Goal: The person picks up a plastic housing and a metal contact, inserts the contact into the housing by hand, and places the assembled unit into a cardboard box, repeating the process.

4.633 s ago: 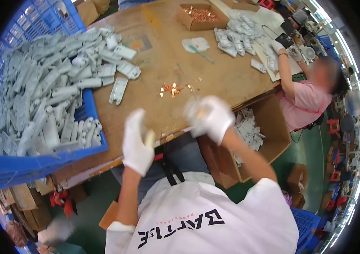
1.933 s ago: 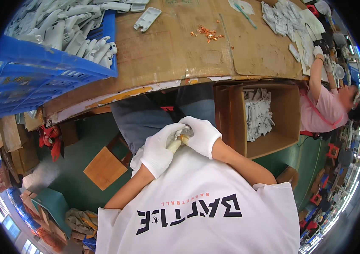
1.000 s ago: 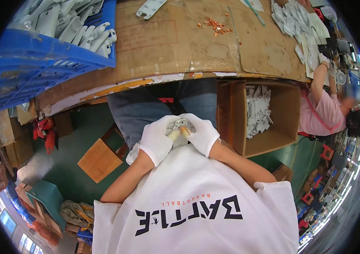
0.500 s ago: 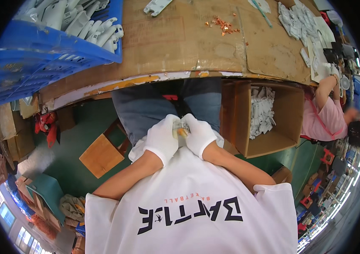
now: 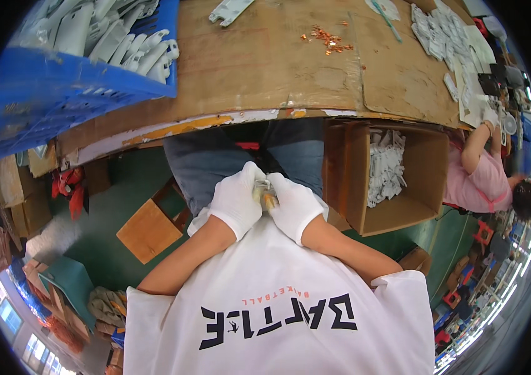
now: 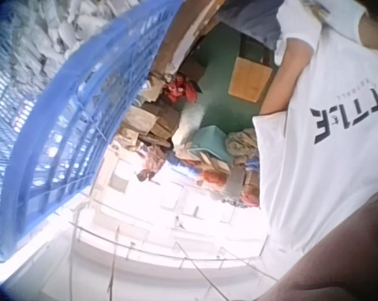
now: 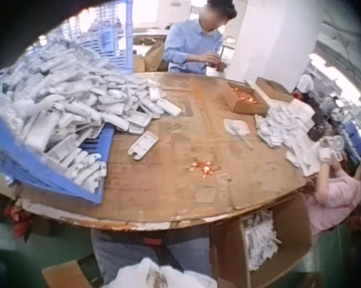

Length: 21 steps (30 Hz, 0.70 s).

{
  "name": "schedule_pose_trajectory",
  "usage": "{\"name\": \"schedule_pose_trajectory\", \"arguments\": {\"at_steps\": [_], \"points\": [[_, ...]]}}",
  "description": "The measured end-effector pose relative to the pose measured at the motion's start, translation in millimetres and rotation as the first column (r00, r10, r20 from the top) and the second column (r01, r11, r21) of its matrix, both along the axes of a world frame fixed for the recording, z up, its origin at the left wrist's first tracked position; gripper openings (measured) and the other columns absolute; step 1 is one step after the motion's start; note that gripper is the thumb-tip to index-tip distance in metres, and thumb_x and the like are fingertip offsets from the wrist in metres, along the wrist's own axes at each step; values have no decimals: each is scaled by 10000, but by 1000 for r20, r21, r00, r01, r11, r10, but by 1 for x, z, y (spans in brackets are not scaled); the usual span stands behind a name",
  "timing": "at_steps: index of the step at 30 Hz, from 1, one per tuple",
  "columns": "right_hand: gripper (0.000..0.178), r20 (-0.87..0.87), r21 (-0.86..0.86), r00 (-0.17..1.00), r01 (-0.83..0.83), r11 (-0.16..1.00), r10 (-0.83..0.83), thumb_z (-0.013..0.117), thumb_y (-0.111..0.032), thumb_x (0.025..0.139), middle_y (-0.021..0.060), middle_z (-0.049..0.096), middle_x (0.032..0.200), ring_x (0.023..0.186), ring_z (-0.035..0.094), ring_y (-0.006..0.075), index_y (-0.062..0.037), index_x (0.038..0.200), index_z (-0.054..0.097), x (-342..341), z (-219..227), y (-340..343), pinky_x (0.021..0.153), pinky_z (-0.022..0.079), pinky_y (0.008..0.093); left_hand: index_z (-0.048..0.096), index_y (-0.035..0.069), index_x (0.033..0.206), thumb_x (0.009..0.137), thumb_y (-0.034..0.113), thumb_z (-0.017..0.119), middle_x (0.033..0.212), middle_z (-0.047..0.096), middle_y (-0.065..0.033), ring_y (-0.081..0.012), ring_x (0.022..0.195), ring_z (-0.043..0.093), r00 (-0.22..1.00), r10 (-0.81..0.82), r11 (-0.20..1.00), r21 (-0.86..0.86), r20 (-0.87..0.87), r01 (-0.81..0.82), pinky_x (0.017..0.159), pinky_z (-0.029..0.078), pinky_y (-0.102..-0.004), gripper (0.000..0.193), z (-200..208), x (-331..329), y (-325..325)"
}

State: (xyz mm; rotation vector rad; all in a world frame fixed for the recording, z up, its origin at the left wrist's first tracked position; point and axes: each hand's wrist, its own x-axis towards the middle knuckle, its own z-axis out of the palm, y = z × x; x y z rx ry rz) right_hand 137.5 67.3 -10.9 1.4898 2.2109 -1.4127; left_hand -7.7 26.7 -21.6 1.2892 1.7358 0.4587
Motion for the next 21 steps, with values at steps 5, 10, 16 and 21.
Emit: {"name": "schedule_pose_trajectory", "arguments": {"at_steps": [5, 10, 16, 21], "points": [[174, -17, 91, 1000, -6, 996, 8, 551, -134, 863, 207, 645, 879, 855, 613, 419, -77, 1025, 518, 0, -3, -2, 719, 480, 493, 538, 60, 975, 865, 44, 593, 853, 655, -192, -385, 834, 642, 993, 83, 995, 45, 88, -87, 693, 502, -397, 124, -1, 0, -5], [148, -76, 54, 993, 99, 994, -95, 532, -146, 870, 220, 633, 940, 896, 594, 431, -77, 1001, 522, -9, -4, 16, 744, 477, 495, 572, 61, 1017, 853, 32, 607, 904, 663, -195, -371, 873, 652, 995, 84, 996, 0, 59, -84, 726, 509, -373, 170, 8, -8, 7], [176, -296, 124, 900, 368, 922, -319, 609, -201, 859, 212, 663, 922, 898, 632, 401, -70, 973, 638, 34, -8, 84, 738, 512, 411, 475, 36, 1286, 843, 1, 621, 1165, 627, -155, -256, 1035, 647, 945, 96, 984, 111, 312, -137, 873, 525, -334, 468, 27, -6, 42], [151, -400, 446, 834, 539, 714, -379, 640, -141, 814, 159, 648, 789, 723, 618, 201, -10, 887, 627, 104, 15, 192, 690, 486, 319, 520, 19, 1239, 840, -28, 622, 1144, 627, -149, -247, 1054, 637, 968, 147, 891, 397, 202, -218, 882, 513, -326, 414, 56, -15, 99]]}}
